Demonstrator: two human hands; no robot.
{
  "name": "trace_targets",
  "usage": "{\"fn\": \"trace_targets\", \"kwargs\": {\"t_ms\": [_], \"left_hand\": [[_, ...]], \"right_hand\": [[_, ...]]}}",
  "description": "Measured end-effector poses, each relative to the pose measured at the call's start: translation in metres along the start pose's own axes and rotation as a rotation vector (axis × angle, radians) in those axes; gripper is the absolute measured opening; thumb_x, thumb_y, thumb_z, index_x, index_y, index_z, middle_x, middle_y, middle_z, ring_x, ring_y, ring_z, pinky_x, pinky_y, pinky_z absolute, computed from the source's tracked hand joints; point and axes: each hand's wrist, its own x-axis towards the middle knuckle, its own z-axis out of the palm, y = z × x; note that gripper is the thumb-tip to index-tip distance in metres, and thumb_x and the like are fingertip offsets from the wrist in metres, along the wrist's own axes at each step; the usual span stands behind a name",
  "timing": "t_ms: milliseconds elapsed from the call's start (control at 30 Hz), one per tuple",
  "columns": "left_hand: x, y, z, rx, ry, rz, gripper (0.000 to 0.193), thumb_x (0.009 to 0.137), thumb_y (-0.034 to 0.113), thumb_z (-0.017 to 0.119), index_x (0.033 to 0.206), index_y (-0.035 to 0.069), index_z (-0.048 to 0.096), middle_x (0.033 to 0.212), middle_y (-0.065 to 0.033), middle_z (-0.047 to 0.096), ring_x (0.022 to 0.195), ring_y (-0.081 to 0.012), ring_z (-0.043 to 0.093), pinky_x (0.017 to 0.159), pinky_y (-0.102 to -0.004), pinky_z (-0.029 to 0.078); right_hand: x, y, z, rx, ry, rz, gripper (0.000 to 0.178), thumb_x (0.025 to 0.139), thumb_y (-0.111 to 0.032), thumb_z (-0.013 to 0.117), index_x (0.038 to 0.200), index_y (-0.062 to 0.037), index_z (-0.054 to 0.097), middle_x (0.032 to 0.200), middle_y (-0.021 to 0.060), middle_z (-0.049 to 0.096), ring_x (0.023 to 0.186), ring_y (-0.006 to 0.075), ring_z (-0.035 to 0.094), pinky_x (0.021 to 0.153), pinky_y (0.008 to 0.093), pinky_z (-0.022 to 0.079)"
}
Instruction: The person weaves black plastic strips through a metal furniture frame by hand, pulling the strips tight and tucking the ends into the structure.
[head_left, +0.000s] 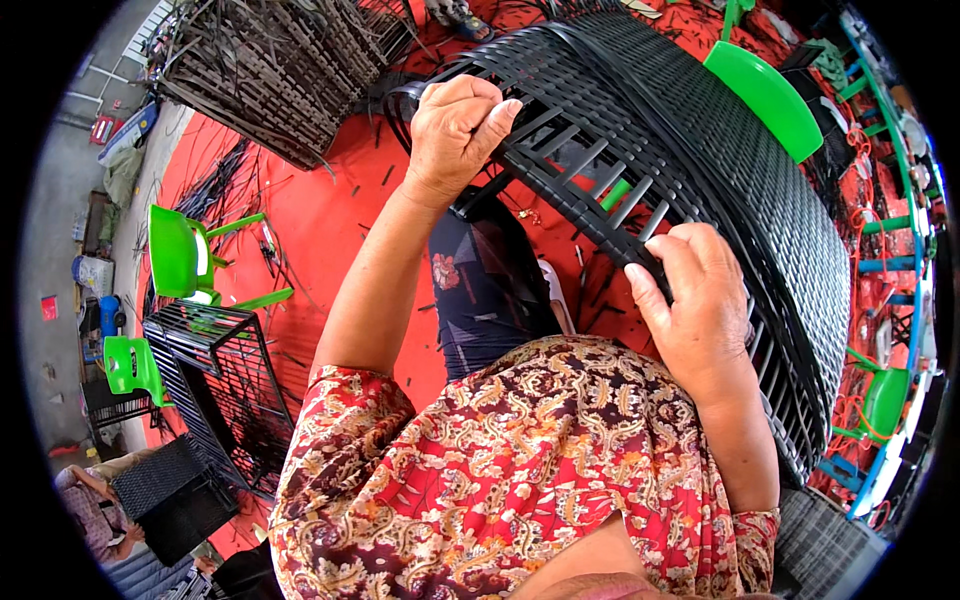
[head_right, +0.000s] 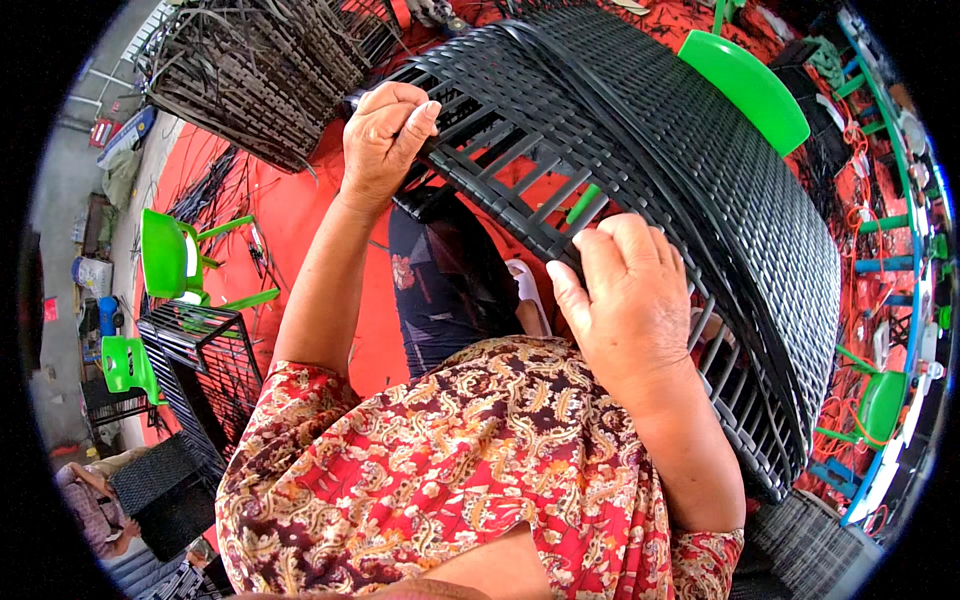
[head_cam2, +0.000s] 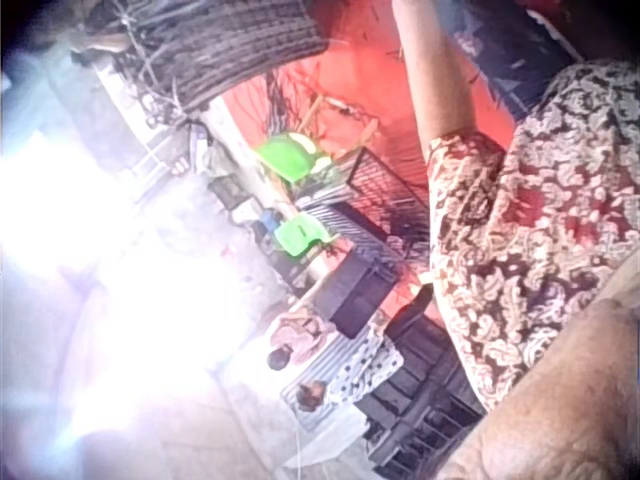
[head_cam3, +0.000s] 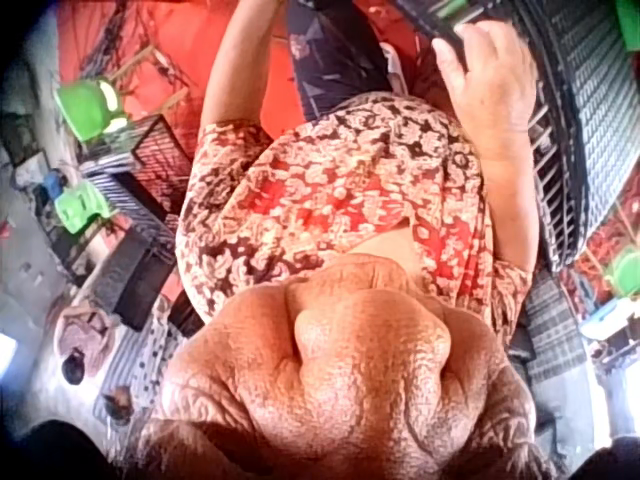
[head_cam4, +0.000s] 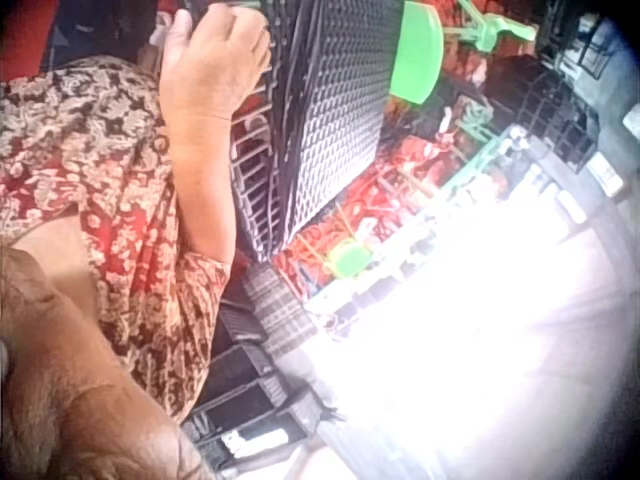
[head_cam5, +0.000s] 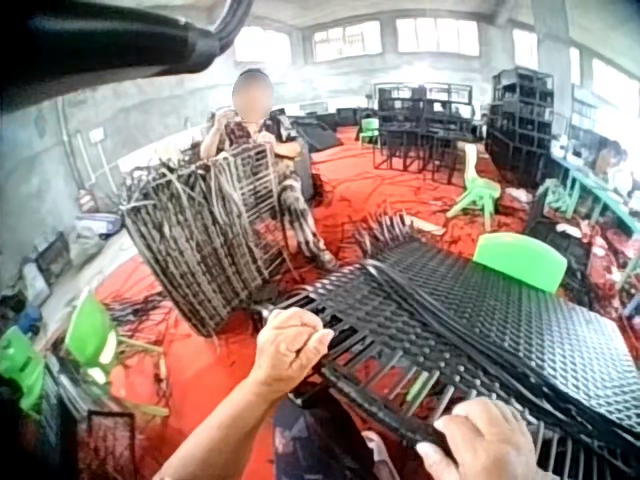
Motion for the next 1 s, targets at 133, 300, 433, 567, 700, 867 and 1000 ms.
{"fn": "trace_targets", "kwargs": {"t_ms": [133,300,433,567,700,867,1000], "left_hand": [[0.002,-0.003,0.004,-0.216,0.114,-0.107,0.028,0.09,0.017,0.059,0.067,0.002,0.065,0.082,-0.0048,0.062,0.074,-0.0145,0.058,0.069,-0.0262,0.045],[0.007,-0.033,-0.002,-0.098,0.152,-0.097,0.027,0.092,0.014,0.056,0.071,-0.001,0.066,0.084,-0.0057,0.063,0.076,-0.0132,0.058,0.069,-0.0248,0.046],[0.004,-0.047,0.0,-0.14,0.138,-0.168,0.026,0.089,0.014,0.059,0.068,0.0,0.065,0.08,-0.0052,0.062,0.072,-0.0134,0.058,0.065,-0.0249,0.046],[0.007,-0.039,0.008,-0.215,0.234,-0.291,0.032,0.091,0.016,0.058,0.063,0.0,0.063,0.078,-0.0047,0.06,0.07,-0.0125,0.055,0.064,-0.0244,0.043],[0.005,-0.053,0.008,-0.596,0.387,-0.323,0.034,0.094,0.017,0.054,0.067,-0.001,0.064,0.083,-0.0024,0.061,0.076,-0.0103,0.055,0.075,-0.0218,0.042],[-0.007,-0.107,-0.045,-0.598,-0.032,-0.907,0.04,0.092,0.037,0.056,0.096,-0.001,0.067,0.091,-0.0042,0.066,0.087,-0.0107,0.057,0.084,-0.0244,0.041],[0.01,-0.093,-0.058,-0.228,-0.293,-0.986,0.053,0.086,0.048,0.059,0.1,-0.002,0.068,0.09,-0.0055,0.066,0.088,-0.0145,0.057,0.082,-0.029,0.042]], "right_hand": [[0.033,-0.01,-0.002,0.027,0.037,-0.061,0.031,0.074,-0.017,0.07,0.098,-0.0027,0.057,0.094,0.0103,0.054,0.09,0.0294,0.054,0.078,0.0397,0.043],[0.074,-0.011,0.033,0.048,-0.082,-0.153,0.02,0.078,-0.019,0.066,0.087,-0.0031,0.059,0.089,0.011,0.055,0.09,0.0298,0.054,0.077,0.0408,0.046],[0.083,-0.013,0.049,0.009,-0.103,-0.209,0.015,0.079,-0.016,0.064,0.082,-0.0027,0.058,0.087,0.0106,0.055,0.087,0.0293,0.053,0.076,0.0405,0.046],[0.081,-0.012,0.057,-0.056,-0.031,-0.285,0.011,0.078,-0.013,0.063,0.079,-0.004,0.057,0.085,0.0088,0.053,0.084,0.0275,0.052,0.074,0.0386,0.046],[0.08,-0.013,0.055,-0.134,-0.015,-0.293,0.016,0.077,-0.014,0.064,0.088,-0.0039,0.059,0.088,0.008,0.054,0.086,0.0259,0.053,0.075,0.0379,0.045],[0.065,-0.032,0.004,-0.035,0.009,-0.268,0.034,0.078,-0.017,0.067,0.107,-0.003,0.058,0.095,0.008,0.056,0.087,0.0264,0.054,0.078,0.038,0.043],[0.016,-0.035,-0.026,0.071,0.073,-0.278,0.029,0.074,-0.01,0.07,0.101,-0.002,0.063,0.098,0.0106,0.058,0.088,0.0253,0.056,0.077,0.0372,0.042]]}}
